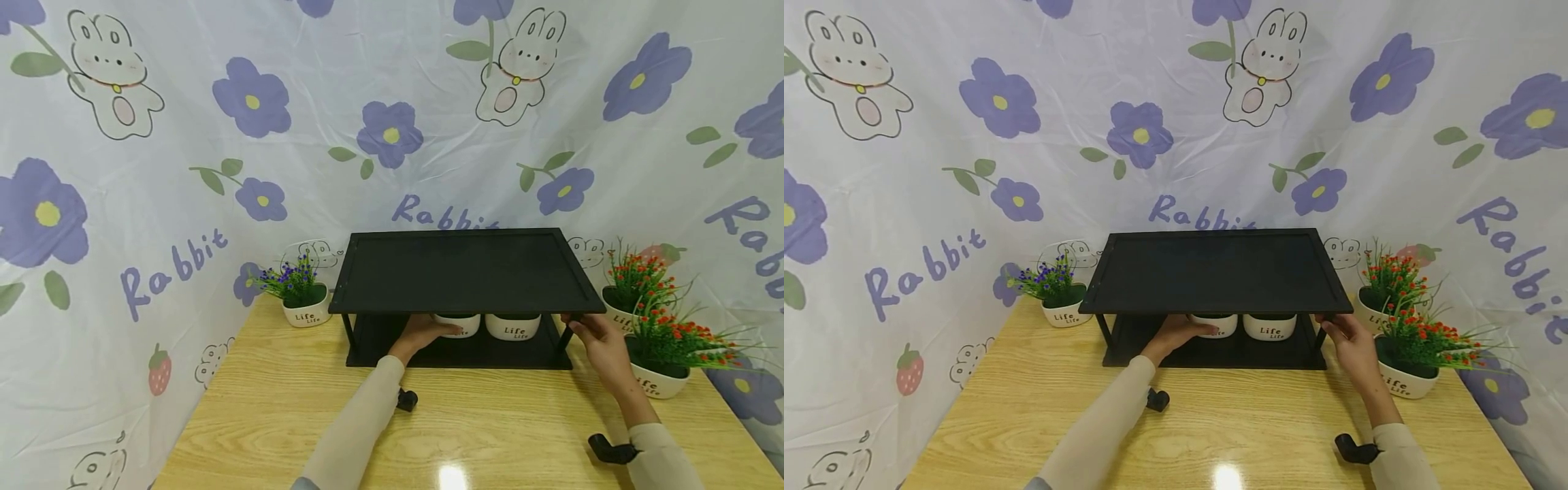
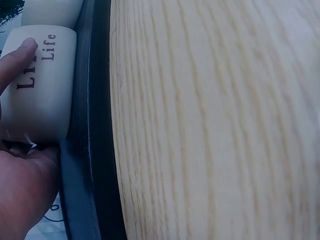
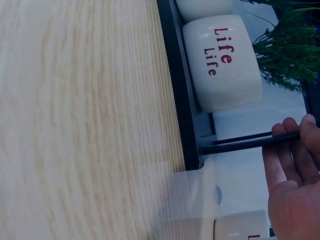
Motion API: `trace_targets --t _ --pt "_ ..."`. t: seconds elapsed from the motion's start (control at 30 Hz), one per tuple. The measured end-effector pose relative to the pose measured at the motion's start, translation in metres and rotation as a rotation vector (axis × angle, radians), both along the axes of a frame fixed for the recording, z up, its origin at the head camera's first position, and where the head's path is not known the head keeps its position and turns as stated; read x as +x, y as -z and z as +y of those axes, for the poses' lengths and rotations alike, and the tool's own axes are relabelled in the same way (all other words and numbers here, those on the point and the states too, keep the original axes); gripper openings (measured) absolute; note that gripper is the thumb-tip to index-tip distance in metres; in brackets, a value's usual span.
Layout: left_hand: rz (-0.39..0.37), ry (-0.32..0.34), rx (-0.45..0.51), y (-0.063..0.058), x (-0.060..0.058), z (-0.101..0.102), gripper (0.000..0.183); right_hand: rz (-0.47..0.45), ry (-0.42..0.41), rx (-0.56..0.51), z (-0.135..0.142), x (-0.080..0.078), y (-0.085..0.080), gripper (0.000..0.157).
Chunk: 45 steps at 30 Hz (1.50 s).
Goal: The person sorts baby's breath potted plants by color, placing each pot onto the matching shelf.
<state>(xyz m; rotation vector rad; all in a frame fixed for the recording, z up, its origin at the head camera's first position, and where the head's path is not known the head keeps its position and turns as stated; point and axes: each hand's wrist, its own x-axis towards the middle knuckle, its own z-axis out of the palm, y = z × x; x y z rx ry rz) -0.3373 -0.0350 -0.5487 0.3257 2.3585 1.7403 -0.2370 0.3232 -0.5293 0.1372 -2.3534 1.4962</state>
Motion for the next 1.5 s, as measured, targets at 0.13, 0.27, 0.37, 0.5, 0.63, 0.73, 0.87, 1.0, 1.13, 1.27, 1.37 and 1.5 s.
trace_targets --t 0.13,0.27,0.37,0.5,0.63,0.73,0.87,1.0,1.13,1.27,1.37,1.5 --pt "0.016 0.03 0.032 -0.001 0.0 0.0 0.106 0.005 -0.002 -0.003 0.0 0.0 0.001 0.035" --pt "0.0 0.065 0.061 0.001 -0.001 -0.003 0.105 -0.015 0.004 -0.003 0.0 0.0 0.001 0.036" --pt "-0.026 0.077 0.062 0.002 -0.002 -0.007 0.103 -0.026 0.008 -0.001 0.001 0.001 0.001 0.037" --pt "-0.029 0.081 0.044 -0.002 -0.002 -0.012 0.101 -0.015 0.009 0.003 0.001 0.0 0.001 0.036" --pt "0.011 0.09 -0.01 -0.007 -0.003 -0.018 0.096 0.005 0.005 0.004 0.001 -0.002 0.001 0.035" --pt "0.043 0.108 -0.055 -0.009 -0.003 -0.025 0.086 0.012 0.001 0.001 0.001 -0.002 0.002 0.035" --pt "0.065 0.106 -0.111 -0.014 -0.001 -0.034 0.072 0.011 0.004 0.002 0.001 -0.002 0.002 0.035" --pt "0.107 0.07 -0.105 -0.02 0.004 -0.044 0.06 0.006 0.007 -0.005 0.001 -0.002 0.002 0.034" --pt "0.209 0.014 -0.087 -0.023 0.007 -0.054 0.047 0.006 0.008 -0.005 0.0 -0.001 0.002 0.035" --pt "0.241 -0.009 -0.066 -0.027 0.013 -0.064 0.034 0.004 0.012 -0.007 0.0 0.0 0.0 0.035" --pt "0.224 0.013 -0.016 -0.03 0.019 -0.073 0.027 0.004 0.005 -0.021 -0.001 0.0 0.0 0.035" --pt "0.208 0.03 0.002 -0.031 0.025 -0.085 0.028 0.007 -0.007 -0.04 -0.002 0.001 -0.001 0.035"
